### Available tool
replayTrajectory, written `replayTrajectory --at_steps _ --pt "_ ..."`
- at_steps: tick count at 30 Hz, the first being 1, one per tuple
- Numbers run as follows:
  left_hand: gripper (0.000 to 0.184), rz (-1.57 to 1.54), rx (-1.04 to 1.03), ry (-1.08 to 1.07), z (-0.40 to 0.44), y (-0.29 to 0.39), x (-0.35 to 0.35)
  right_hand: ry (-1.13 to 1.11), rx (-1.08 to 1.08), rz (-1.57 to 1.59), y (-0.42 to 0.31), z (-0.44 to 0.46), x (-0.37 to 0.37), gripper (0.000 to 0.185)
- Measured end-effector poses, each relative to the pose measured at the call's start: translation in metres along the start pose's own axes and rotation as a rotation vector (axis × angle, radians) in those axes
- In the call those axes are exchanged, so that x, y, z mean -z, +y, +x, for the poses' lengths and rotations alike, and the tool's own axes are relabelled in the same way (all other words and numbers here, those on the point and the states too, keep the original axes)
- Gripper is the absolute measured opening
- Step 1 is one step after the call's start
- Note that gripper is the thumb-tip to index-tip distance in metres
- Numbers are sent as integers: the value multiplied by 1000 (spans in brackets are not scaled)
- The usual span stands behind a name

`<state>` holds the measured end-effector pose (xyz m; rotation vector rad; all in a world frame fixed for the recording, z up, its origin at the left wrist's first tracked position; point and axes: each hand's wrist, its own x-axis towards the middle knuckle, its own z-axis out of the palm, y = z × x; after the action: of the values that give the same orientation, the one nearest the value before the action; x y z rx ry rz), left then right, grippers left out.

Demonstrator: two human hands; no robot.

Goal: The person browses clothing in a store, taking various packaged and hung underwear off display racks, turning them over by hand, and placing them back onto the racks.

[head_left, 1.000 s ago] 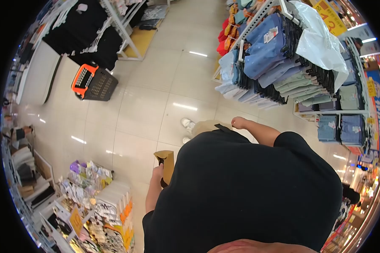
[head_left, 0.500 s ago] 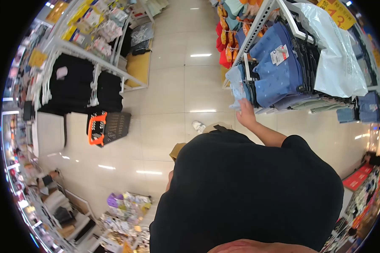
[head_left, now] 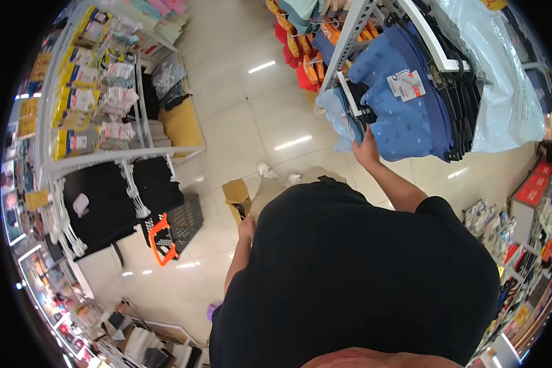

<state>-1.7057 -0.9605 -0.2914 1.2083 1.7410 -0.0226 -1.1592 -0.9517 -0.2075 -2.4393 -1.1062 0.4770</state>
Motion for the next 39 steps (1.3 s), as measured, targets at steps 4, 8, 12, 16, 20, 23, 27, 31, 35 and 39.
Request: replayTrajectory --at_steps 4,8,12,16,20,23,27,31,35,39 --pt "65 91 15 -56 20 46 46 38 -73 35 -9 -10 4 70" --pt "66 263 -87 -136 63 97 86 125 -91 -4 -15 -5 -2 61" --pt "67 317 -42 -322 118 139 121 140 -237 -17 -23 10 -9 53" --pt "67 441 -195 -323 222 108 148 140 -380 -139 -22 21 -22 52" --pt "68 466 -298 -366 255 143 202 206 -522 -162 -47 23 -22 53" --pt "69 579 -438 -318 290 136 222 235 -539 -165 -64 21 -16 53" --pt "72 762 -509 -410 350 126 220 242 -576 -187 -84 13 -8 56" --pt "71 861 -385 -368 341 196 211 235 -583 -186 -77 4 -12 57" --pt "72 917 -419 -387 381 223 202 278 -548 -137 -76 2 -8 53" --pt "72 869 -426 -469 364 279 192 325 -469 -136 -60 5 -12 51"
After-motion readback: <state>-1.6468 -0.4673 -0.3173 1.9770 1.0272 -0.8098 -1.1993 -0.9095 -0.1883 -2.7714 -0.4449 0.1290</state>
